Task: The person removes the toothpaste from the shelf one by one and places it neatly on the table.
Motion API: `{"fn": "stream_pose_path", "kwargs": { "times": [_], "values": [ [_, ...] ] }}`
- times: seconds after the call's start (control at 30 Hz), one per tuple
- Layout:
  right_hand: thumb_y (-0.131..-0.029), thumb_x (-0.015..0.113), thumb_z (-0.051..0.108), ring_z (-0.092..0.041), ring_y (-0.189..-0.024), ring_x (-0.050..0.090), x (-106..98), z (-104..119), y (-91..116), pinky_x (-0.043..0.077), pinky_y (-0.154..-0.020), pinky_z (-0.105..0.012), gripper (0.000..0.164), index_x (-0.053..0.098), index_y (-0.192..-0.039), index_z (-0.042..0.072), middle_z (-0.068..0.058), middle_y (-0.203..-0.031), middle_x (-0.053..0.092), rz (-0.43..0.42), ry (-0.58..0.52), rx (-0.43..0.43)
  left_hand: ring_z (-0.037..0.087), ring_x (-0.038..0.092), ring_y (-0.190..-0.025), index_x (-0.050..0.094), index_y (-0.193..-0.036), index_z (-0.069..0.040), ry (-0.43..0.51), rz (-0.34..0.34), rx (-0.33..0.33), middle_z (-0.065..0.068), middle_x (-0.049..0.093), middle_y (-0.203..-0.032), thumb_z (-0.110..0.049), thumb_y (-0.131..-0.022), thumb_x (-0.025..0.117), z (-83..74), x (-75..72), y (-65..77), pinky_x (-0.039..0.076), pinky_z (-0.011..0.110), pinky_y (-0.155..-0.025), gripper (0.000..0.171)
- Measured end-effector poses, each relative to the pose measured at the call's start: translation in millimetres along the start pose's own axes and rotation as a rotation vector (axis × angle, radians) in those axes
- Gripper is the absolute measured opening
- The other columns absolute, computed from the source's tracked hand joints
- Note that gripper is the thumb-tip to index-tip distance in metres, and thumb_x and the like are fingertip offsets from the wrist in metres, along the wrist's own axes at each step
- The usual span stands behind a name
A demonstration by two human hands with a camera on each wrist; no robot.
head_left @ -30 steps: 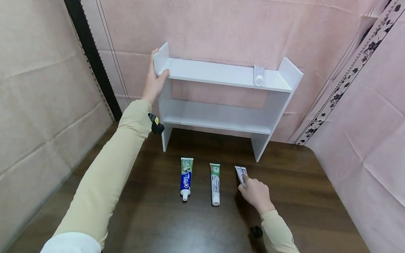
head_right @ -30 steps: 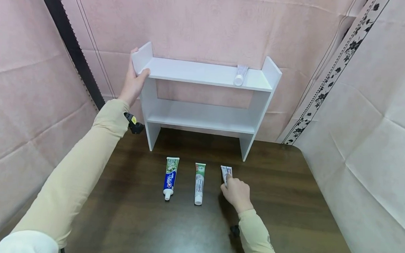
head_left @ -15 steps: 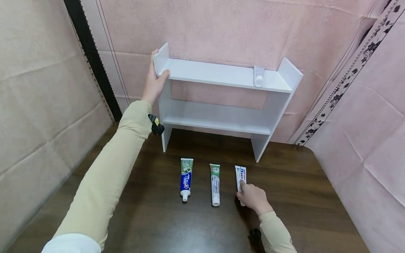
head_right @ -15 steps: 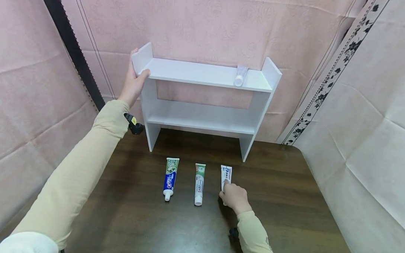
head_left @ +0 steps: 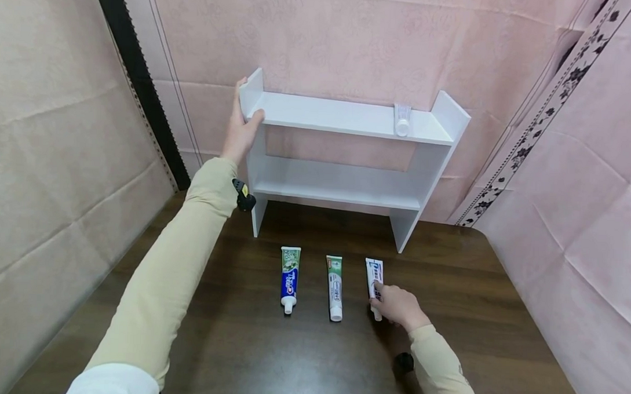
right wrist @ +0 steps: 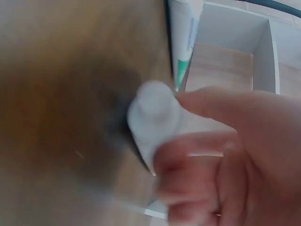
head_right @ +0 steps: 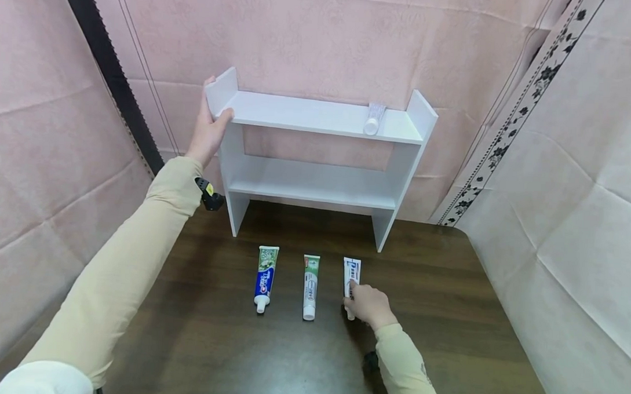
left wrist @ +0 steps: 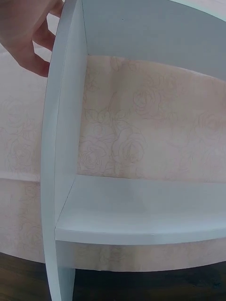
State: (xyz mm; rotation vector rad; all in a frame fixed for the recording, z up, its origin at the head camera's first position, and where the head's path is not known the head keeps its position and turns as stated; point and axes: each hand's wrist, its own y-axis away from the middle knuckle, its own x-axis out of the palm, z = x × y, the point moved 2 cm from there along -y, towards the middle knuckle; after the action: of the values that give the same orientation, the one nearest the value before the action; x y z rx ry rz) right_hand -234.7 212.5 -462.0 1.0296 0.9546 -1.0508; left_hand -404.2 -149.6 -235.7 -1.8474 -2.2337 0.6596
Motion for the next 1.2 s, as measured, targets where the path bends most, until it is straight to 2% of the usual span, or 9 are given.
{"fn": "stream_pose_path", "kwargs": {
  "times": [0.13, 0.2, 0.37, 0.5, 0.6, 0.7, 0.9, 1.03, 1.2],
  "values": [
    [-0.095, 0.057, 0.028, -0.03, -0.065, 0.065, -31, 0, -3, 0.053, -0.063, -0.044, 0.051, 0.049, -0.139, 0.003, -0.017, -0.082, 0.067, -0.039, 0.006, -0.052, 0.016, 0.041, -0.126, 0.014, -0.152, -0.045, -0.002, -0.001, 0.011, 0.0, 0.03, -0.156, -0.021, -0.096, 0.048, 2.8, 0.3, -2.3, 0.036, 0.034, -0.107, 0.07],
    [-0.096, 0.055, 0.028, -0.037, -0.082, 0.067, -57, 3, -6, 0.054, -0.075, -0.051, 0.056, 0.041, -0.144, 0.002, -0.025, -0.103, 0.068, -0.122, 0.025, -0.097, 0.016, 0.04, -0.126, 0.014, -0.152, -0.043, 0.009, 0.001, 0.009, 0.0, 0.03, -0.156, -0.02, -0.096, 0.048, -0.5, -0.8, 0.0, 0.035, 0.034, -0.107, 0.07],
    [-0.097, 0.053, 0.028, -0.049, -0.118, 0.052, -142, 24, -9, 0.048, -0.089, -0.062, 0.069, 0.018, -0.153, 0.006, -0.031, -0.143, 0.043, -0.34, 0.046, -0.128, 0.019, 0.039, -0.129, 0.015, -0.154, -0.032, 0.029, 0.009, 0.002, 0.004, 0.028, -0.157, -0.013, -0.095, 0.048, -19.9, -4.5, 13.5, 0.033, 0.036, -0.11, 0.07],
    [-0.095, 0.056, 0.026, -0.046, -0.115, 0.05, -199, 44, -7, 0.051, -0.078, -0.059, 0.071, 0.018, -0.154, 0.01, -0.029, -0.138, 0.044, -0.564, 0.1, -0.145, 0.022, 0.039, -0.13, 0.015, -0.155, -0.027, 0.029, 0.02, 0.008, 0.01, 0.027, -0.158, -0.01, -0.095, 0.047, -29.9, -4.1, 22.2, 0.033, 0.037, -0.11, 0.07],
    [-0.093, 0.059, 0.024, -0.043, -0.109, 0.051, -227, 56, -9, 0.05, -0.075, -0.055, 0.071, 0.022, -0.152, 0.011, -0.026, -0.13, 0.048, -0.709, 0.153, -0.171, 0.022, 0.039, -0.129, 0.015, -0.155, -0.026, 0.036, 0.024, 0.009, 0.012, 0.028, -0.157, -0.01, -0.095, 0.047, -30.0, -3.2, 24.0, 0.034, 0.036, -0.108, 0.07],
    [-0.091, 0.06, 0.023, -0.042, -0.11, 0.05, -245, 64, -18, 0.047, -0.081, -0.055, 0.073, 0.022, -0.152, 0.011, -0.027, -0.128, 0.049, -0.743, 0.19, -0.177, 0.022, 0.04, -0.127, 0.015, -0.155, -0.026, 0.037, 0.026, 0.001, 0.012, 0.029, -0.156, -0.01, -0.095, 0.047, -29.9, -4.1, 24.4, 0.035, 0.037, -0.107, 0.071],
    [-0.091, 0.057, 0.024, -0.042, -0.113, 0.043, -257, 64, -43, 0.046, -0.082, -0.056, 0.077, 0.015, -0.155, 0.015, -0.029, -0.127, 0.047, -0.637, 0.217, -0.142, 0.024, 0.04, -0.129, 0.014, -0.155, -0.028, 0.017, 0.029, -0.014, 0.012, 0.029, -0.157, -0.011, -0.095, 0.047, -27.4, -4.7, 26.4, 0.035, 0.04, -0.109, 0.07],
    [-0.092, 0.054, 0.024, -0.043, -0.115, 0.041, -259, 65, -50, 0.047, -0.077, -0.055, 0.066, 0.027, -0.151, 0.014, -0.029, -0.126, 0.047, -0.64, 0.166, -0.132, 0.024, 0.04, -0.129, 0.015, -0.155, -0.027, 0.034, 0.027, 0.001, 0.012, 0.028, -0.157, -0.01, -0.095, 0.048, -25.0, -4.7, 26.1, 0.036, 0.039, -0.109, 0.07],
    [-0.09, 0.053, 0.018, -0.039, -0.102, 0.045, -261, 70, -50, 0.043, -0.07, -0.05, 0.048, 0.045, -0.136, 0.009, -0.025, -0.112, 0.049, -0.732, 0.116, -0.147, 0.021, 0.038, -0.13, 0.015, -0.155, -0.027, 0.06, 0.034, 0.015, 0.009, 0.027, -0.158, -0.01, -0.095, 0.047, -25.8, -3.3, 22.5, 0.034, 0.035, -0.109, 0.071]
  ]
}}
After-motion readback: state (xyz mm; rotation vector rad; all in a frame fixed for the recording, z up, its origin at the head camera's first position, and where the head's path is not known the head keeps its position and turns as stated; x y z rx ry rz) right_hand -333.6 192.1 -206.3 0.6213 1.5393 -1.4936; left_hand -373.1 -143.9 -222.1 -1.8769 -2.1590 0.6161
